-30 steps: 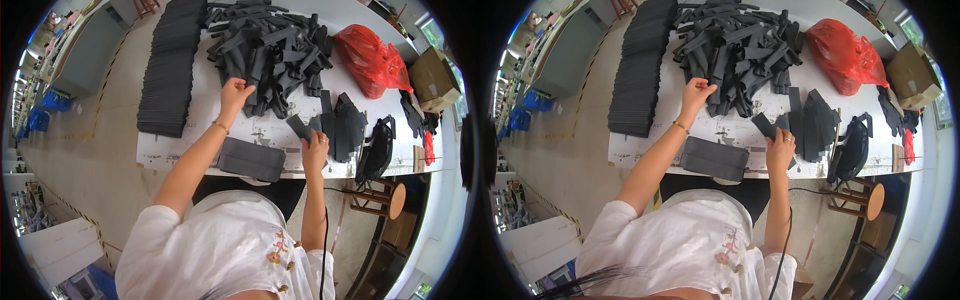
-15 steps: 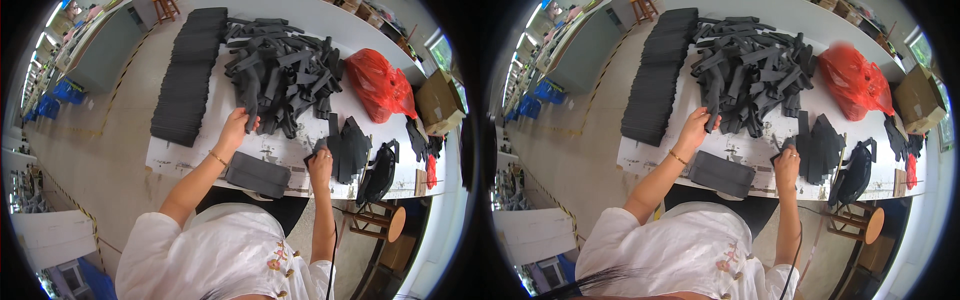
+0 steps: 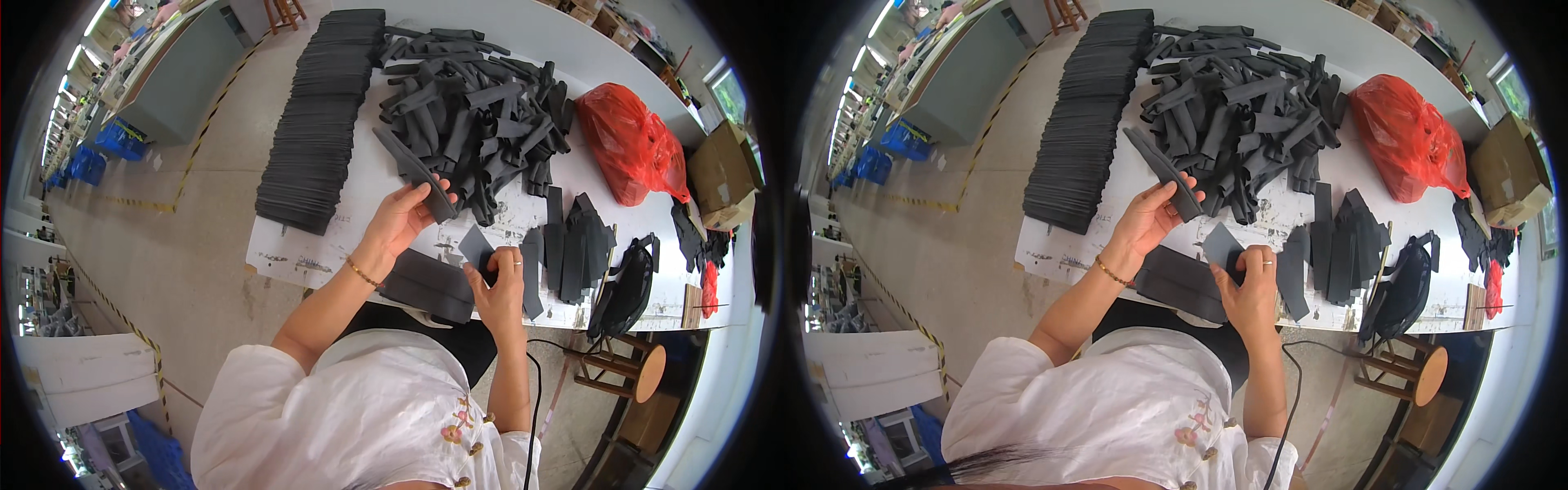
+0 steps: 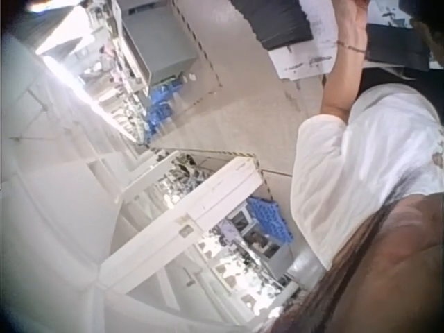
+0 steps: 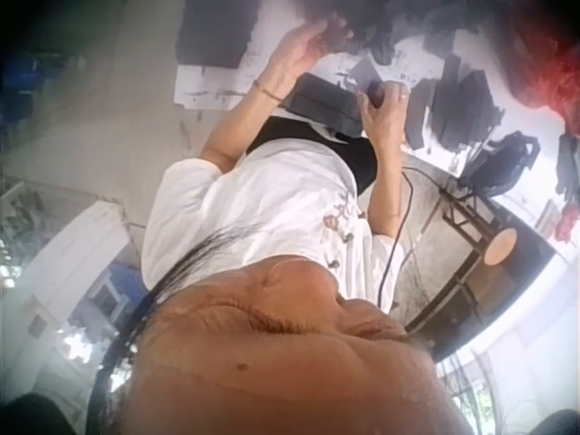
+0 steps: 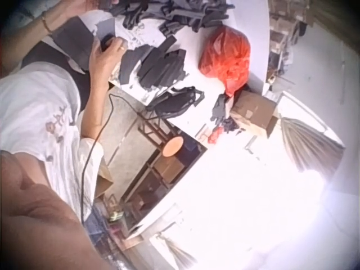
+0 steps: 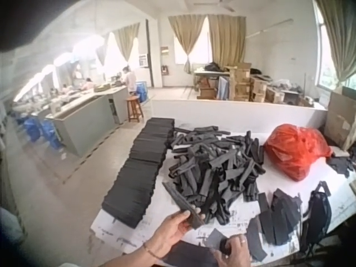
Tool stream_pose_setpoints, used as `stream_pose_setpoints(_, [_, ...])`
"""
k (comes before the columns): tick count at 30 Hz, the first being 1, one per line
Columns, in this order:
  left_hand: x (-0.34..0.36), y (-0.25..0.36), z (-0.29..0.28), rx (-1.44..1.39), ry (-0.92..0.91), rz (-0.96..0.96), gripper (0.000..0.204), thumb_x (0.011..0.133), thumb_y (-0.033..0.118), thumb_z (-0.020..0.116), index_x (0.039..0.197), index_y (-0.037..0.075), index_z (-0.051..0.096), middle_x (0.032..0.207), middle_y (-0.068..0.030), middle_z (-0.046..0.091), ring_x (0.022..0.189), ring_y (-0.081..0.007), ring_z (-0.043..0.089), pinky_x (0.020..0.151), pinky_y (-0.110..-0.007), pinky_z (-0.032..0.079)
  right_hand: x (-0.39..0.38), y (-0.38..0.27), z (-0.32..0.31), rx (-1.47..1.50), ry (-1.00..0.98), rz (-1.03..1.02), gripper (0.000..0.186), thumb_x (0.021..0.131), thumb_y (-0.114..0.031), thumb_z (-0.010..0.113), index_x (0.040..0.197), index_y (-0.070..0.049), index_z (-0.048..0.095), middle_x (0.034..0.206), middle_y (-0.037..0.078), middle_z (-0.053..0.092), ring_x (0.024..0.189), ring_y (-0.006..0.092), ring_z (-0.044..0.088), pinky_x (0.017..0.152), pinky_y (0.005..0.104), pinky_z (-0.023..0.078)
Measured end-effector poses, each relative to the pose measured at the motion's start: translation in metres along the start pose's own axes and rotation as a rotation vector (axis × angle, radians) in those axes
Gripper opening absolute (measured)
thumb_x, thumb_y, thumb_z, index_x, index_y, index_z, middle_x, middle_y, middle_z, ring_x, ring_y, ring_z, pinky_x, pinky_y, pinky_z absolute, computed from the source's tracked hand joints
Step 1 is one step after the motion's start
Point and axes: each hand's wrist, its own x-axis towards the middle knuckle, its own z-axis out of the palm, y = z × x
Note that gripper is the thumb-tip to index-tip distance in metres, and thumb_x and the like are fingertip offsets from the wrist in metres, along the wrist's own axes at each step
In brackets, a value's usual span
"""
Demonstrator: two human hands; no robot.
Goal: Sorting and inspecting various grey foam components on a workbench in a production area.
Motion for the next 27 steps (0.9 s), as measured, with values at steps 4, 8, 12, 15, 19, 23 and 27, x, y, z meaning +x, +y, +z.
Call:
stream_pose_setpoints(4, [-0.004,0.001,0.002,0.067,0.030,-0.034,0.029,0.095,0.015,0.061,0.119,0.001,0.059,0.120,-0.0131,0.064,0.109,-0.0256,0.064,0.093,-0.036,0.055,0.000,-0.017,-0.006,0.114,0.025,0.072,0.044,0.071,-0.009,0.081,0.104,-0.002,0.054,0.097,0.014,0.056,0.089,0.0314,0.052,0.075,0.0395,0.045])
stream_pose_setpoints(8, [-0.005,-0.001,0.005,0.064,0.058,-0.032,0.028,0.095,0.014,0.060,0.118,-0.001,0.059,0.118,-0.0144,0.065,0.108,-0.0253,0.064,0.093,-0.035,0.054,0.002,-0.009,-0.009,0.142,0.036,-0.007,0.059,0.065,-0.008,0.084,0.119,-0.009,0.061,0.106,0.009,0.062,0.099,0.0281,0.055,0.086,0.0376,0.045])
stream_pose_setpoints(12, [-0.005,-0.006,0.006,0.069,0.098,-0.026,0.027,0.095,0.014,0.060,0.116,-0.004,0.059,0.116,-0.0163,0.065,0.107,-0.0255,0.065,0.093,-0.035,0.055,0.005,-0.012,-0.001,0.131,0.099,-0.023,0.050,0.063,-0.008,0.084,0.111,-0.008,0.066,0.102,0.006,0.063,0.096,0.0267,0.055,0.087,0.0375,0.043])
stream_pose_setpoints(15, [-0.006,-0.008,0.009,0.083,0.105,-0.012,0.026,0.095,0.013,0.060,0.115,-0.004,0.059,0.116,-0.0170,0.065,0.106,-0.0259,0.065,0.093,-0.036,0.055,0.006,-0.015,0.007,0.034,0.171,-0.004,0.041,0.064,-0.008,0.083,0.102,-0.008,0.070,0.097,0.004,0.063,0.093,0.0241,0.055,0.086,0.0366,0.040])
stream_pose_setpoints(19, [-0.011,-0.008,0.012,0.115,0.070,-0.019,0.026,0.095,0.013,0.061,0.113,-0.004,0.058,0.116,-0.0177,0.065,0.105,-0.0266,0.065,0.093,-0.038,0.054,0.011,-0.014,0.011,-0.123,0.257,-0.115,0.029,0.067,-0.008,0.080,0.095,-0.011,0.072,0.092,-0.001,0.063,0.088,0.0214,0.055,0.083,0.0363,0.038])
stream_pose_setpoints(23, [-0.014,-0.008,0.012,0.089,0.049,-0.031,0.024,0.093,0.010,0.062,0.112,-0.004,0.058,0.112,-0.0184,0.065,0.103,-0.0276,0.066,0.091,-0.042,0.056,0.015,-0.013,0.013,-0.302,0.365,-0.236,0.025,0.069,-0.008,0.078,0.093,-0.014,0.072,0.091,-0.003,0.061,0.087,0.0204,0.055,0.082,0.0370,0.038])
stream_pose_setpoints(27, [-0.018,-0.011,0.015,0.100,0.064,-0.014,0.024,0.092,0.010,0.063,0.112,-0.002,0.057,0.109,-0.0173,0.067,0.097,-0.0268,0.068,0.086,-0.040,0.058,0.015,-0.011,0.018,-0.415,0.420,-0.284,0.025,0.071,-0.009,0.077,0.094,-0.015,0.071,0.092,-0.004,0.060,0.087,0.0202,0.055,0.083,0.0373,0.038])
